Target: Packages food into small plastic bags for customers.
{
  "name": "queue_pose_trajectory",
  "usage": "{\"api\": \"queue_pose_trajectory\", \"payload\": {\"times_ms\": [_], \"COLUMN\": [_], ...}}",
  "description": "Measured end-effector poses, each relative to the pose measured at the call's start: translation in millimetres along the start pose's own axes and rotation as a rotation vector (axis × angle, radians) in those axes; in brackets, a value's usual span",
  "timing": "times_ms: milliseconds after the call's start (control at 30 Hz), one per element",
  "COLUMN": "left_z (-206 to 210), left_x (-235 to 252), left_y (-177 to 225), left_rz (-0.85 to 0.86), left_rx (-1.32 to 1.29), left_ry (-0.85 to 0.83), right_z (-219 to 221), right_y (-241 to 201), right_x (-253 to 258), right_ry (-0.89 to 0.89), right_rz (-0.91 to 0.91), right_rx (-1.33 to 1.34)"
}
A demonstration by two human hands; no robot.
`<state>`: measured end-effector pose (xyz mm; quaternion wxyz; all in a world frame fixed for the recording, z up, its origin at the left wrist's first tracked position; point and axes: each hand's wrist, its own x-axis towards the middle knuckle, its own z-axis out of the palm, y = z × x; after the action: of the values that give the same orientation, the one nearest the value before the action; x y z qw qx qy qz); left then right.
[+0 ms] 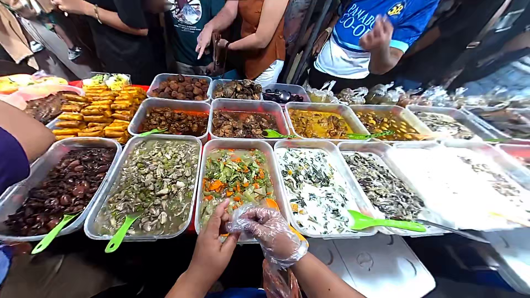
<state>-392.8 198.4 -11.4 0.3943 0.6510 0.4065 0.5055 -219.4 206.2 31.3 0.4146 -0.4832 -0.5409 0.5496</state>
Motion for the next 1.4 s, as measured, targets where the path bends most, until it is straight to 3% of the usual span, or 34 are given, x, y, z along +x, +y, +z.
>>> {"api": "queue_pose_trajectory", "payload": {"times_ms": [100,200,300,367,433,533,600,700,800,867,933,1033,1133,1233,1333,1400], "left_z": [-16,-24,-27,-28,-28,-21,-20,-31,-33,-29,-22,-20,-21,-18,-27,-40], "left_x": [1,2,11,17,17,18,17,18,25,28,21,7,-3,-13,-6,5], "left_y": [8,-2,-3,8,14,12,14,24,27,26,20,4,-5,-5,11,21], "left_rz": [-0.22,-0.234,-0.282,-0.229,-0.15,-0.075,-0.126,-0.288,-0.419,-0.394,-0.236,0.106,0.249,0.138,-0.263,-0.418], "left_rx": [-0.276,-0.036,-0.397,-0.598,-0.687,-0.735,-0.816,-0.907,-0.786,-0.676,-0.539,-0.123,0.062,-0.127,-0.802,-1.188], "left_ry": [-0.012,0.068,0.261,0.338,0.307,0.214,0.214,0.257,0.443,0.52,0.473,0.387,0.277,0.089,0.105,0.176], "right_z": [-1,3,8,11,14,21,22,-1,-8,10,32,39,35,38,34,29], "right_y": [2,4,-1,0,3,5,-4,-12,-7,-12,-17,-6,1,1,-8,-4], "right_x": [7,5,-3,-4,0,1,7,29,34,23,10,16,19,16,10,8], "right_ry": [-0.001,-0.035,-0.258,-0.089,0.062,-0.131,-0.11,0.143,0.384,0.354,0.176,0.041,-0.017,-0.012,-0.001,0.009], "right_rz": [0.081,0.089,0.092,0.196,0.293,0.234,0.225,0.176,-0.038,-0.143,-0.12,-0.052,-0.019,0.056,0.247,0.373], "right_rx": [0.004,0.286,0.45,0.454,0.485,0.583,0.476,0.187,-0.179,-0.231,-0.271,-0.271,-0.201,0.167,0.566,0.674]}}
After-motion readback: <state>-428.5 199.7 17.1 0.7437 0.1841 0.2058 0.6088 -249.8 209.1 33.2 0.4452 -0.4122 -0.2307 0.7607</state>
